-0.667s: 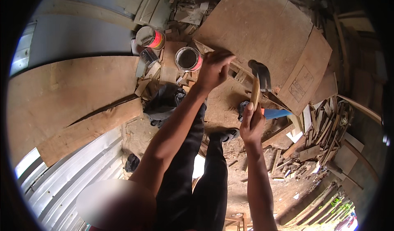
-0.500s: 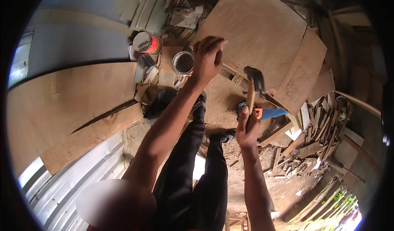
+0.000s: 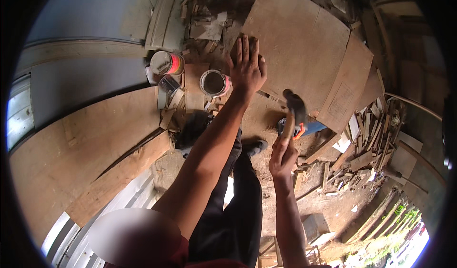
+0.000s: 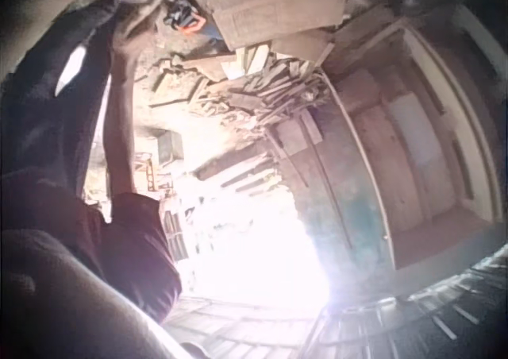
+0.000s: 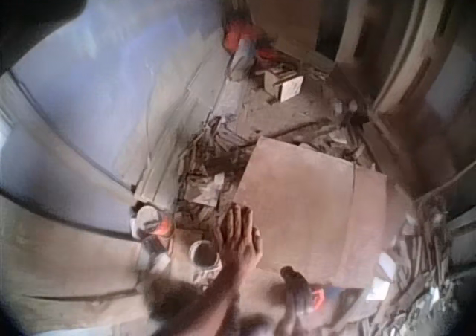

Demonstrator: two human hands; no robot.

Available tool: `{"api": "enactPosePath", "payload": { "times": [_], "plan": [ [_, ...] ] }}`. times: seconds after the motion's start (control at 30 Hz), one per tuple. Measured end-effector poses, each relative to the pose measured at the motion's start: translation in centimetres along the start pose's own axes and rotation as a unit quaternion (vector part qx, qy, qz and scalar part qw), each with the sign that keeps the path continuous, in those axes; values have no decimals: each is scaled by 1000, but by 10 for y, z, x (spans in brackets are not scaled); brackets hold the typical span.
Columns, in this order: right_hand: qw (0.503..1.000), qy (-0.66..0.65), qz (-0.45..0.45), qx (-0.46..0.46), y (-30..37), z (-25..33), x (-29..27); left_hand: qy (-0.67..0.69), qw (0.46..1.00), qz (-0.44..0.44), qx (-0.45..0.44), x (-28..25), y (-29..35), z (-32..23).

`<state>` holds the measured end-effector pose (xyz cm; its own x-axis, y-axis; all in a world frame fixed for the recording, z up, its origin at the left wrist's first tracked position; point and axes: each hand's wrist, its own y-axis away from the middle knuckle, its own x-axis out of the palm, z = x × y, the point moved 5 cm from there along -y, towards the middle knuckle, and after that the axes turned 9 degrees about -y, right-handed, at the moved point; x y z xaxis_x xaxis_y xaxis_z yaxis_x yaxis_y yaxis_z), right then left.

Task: The person hammers nails into a large flat board using a hammer. They repeatedly pick up nails from the floor, position them on the board, and strike them with the hammer. The board remains on the ground throughout the task.

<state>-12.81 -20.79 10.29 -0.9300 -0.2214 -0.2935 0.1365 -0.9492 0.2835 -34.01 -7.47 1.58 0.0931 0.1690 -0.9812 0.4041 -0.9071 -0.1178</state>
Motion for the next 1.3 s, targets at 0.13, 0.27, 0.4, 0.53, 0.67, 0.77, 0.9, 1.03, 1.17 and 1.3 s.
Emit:
{"api": "enactPosePath", "payload": {
  "times": [0.13, 0.27, 0.4, 0.53, 0.67, 0.77, 0.9, 1.03, 1.17, 1.3],
  "plan": [
    [983, -41, -22, -176, 3, 17, 5, 9, 1000, -1, 8, -2, -4, 2],
    [993, 111, -43, 8, -10, -32, 9, -10, 1000, -20, 15, -4, -6, -3],
    [986, -94, -59, -122, 2, 33, 8, -13, 1000, -27, 4, -3, -4, 3],
    [991, 24, -12, -130, -3, -26, 19, -20, 999, -44, 4, -1, -5, -2],
    [998, -25, -27, -54, 5, -22, 12, -20, 998, -62, 3, 2, -8, 1],
    [967, -207, 8, -146, 25, 19, 11, -15, 999, -50, -3, 2, -1, 9],
    [984, -78, -45, -155, 5, -29, 19, -7, 998, -65, 6, 2, -4, -1],
    [994, -105, -15, -14, 3, -44, 15, -11, 999, -47, -2, 2, 0, 4],
    [940, -233, -21, -250, 20, -4, 10, 5, 999, -44, -6, 5, 1, 7],
    [994, 101, -50, -5, -16, -61, 21, 5, 998, -57, 4, 4, -2, 0]
  ]
}}
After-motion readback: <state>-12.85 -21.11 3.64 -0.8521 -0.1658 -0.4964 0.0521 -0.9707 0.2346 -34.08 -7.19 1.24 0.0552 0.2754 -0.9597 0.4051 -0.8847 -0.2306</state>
